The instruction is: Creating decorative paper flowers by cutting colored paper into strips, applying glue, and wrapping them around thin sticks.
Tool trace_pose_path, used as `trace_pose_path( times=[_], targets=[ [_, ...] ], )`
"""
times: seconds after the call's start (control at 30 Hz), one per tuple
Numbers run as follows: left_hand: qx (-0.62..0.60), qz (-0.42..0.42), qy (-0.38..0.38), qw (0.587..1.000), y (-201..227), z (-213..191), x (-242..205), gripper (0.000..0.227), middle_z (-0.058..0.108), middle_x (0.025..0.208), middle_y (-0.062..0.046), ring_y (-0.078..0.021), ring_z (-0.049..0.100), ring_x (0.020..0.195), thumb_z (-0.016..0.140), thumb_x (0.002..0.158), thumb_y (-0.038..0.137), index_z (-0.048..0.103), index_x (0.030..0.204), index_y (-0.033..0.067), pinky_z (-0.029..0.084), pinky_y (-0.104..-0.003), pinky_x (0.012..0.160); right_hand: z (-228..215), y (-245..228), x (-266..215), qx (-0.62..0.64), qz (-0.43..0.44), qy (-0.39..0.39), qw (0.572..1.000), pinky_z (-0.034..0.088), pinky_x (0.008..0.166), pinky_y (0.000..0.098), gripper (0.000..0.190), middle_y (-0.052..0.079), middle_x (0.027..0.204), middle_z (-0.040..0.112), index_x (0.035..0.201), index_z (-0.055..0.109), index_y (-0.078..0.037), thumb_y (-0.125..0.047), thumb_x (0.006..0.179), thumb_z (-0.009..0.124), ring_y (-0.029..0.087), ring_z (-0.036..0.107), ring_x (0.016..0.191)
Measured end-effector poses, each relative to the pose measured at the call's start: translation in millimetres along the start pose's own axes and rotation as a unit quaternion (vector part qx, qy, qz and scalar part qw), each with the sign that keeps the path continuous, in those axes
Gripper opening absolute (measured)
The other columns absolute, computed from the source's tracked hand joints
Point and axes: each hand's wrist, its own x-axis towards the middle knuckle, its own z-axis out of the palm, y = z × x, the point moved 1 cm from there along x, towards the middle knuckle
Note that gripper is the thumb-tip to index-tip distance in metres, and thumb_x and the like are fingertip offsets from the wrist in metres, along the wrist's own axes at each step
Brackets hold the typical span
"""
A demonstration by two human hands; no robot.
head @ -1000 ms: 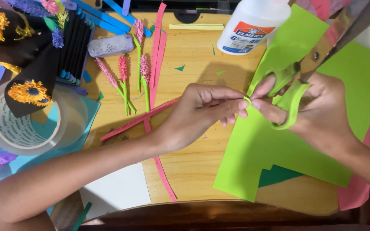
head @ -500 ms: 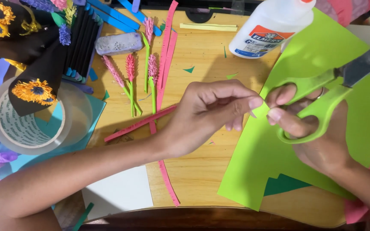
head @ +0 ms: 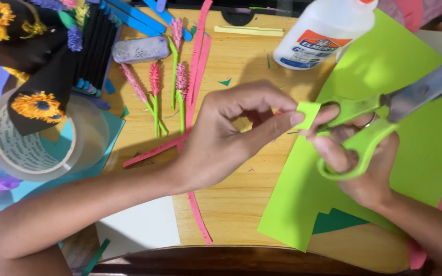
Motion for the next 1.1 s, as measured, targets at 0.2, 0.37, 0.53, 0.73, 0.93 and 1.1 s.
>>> trace_pose_path(
  times=[0.2,0.37,0.53,0.73,0.93,1.1],
  targets=[
    [0.053,0.079,0.068,0.993,44,-9,3,0.003,0.056,0.08,-0.003,-0.0062,0.04,0.062,0.06,0.096,0.002,0.061,0.093,0.003,0.034,-0.021,0.059,4,12,-7,0.1,-0.159,-0.181,0.965,0.046,0.092,0.0428,0.034,0.021,0.125,0.053,0.121,0.036,-0.023,-0.036,0.094,0.051,0.025,0.056,0.098],
    [-0.113,0.081,0.024,0.99,25,-8,-5,0.009,0.068,0.094,-0.013,-0.0158,0.068,0.067,0.065,0.096,-0.004,0.064,0.1,0.0039,0.056,-0.018,0.056,6,15,-10,0.036,-0.167,-0.141,0.975,0.041,0.097,0.0461,0.036,0.02,0.091,0.056,0.105,0.035,0.001,-0.02,0.084,0.055,0.029,0.058,0.089],
    [-0.192,-0.05,0.062,0.978,10,3,-7,0.011,0.069,0.086,-0.014,-0.0159,0.066,0.071,0.067,0.088,0.002,0.063,0.098,0.0021,0.06,-0.024,0.065,-7,36,-13,0.007,-0.071,-0.075,0.995,0.042,0.107,0.0416,0.032,0.015,0.114,0.056,0.105,0.043,-0.004,-0.017,0.08,0.057,0.027,0.056,0.111],
    [-0.214,-0.022,0.093,0.972,18,4,-11,0.007,0.069,0.094,-0.02,-0.0215,0.071,0.083,0.064,0.09,-0.002,0.061,0.096,-0.0008,0.063,-0.027,0.073,11,18,-15,0.057,-0.075,-0.18,0.979,0.039,0.109,0.0414,0.054,0.013,0.121,0.048,0.127,0.035,-0.001,-0.033,0.086,0.052,0.025,0.05,0.116],
    [-0.226,-0.025,0.166,0.959,16,13,-18,0.007,0.066,0.107,-0.017,-0.0116,0.059,0.061,0.07,0.085,0.0,0.067,0.091,0.0018,0.055,-0.02,0.06,22,16,-26,0.02,-0.069,-0.232,0.97,0.045,0.1,0.0374,0.059,0.01,0.106,0.057,0.115,0.044,-0.003,-0.054,0.087,0.049,0.022,0.058,0.105],
    [-0.194,-0.046,0.184,0.962,11,18,-21,0.01,0.069,0.095,-0.011,-0.0121,0.065,0.1,0.073,0.08,0.004,0.069,0.087,0.0085,0.058,-0.02,0.086,19,33,-36,0.043,-0.043,-0.229,0.972,0.032,0.114,0.0403,0.079,0.016,0.137,0.041,0.135,0.029,0.002,-0.053,0.085,0.051,0.027,0.039,0.133]
  ],
)
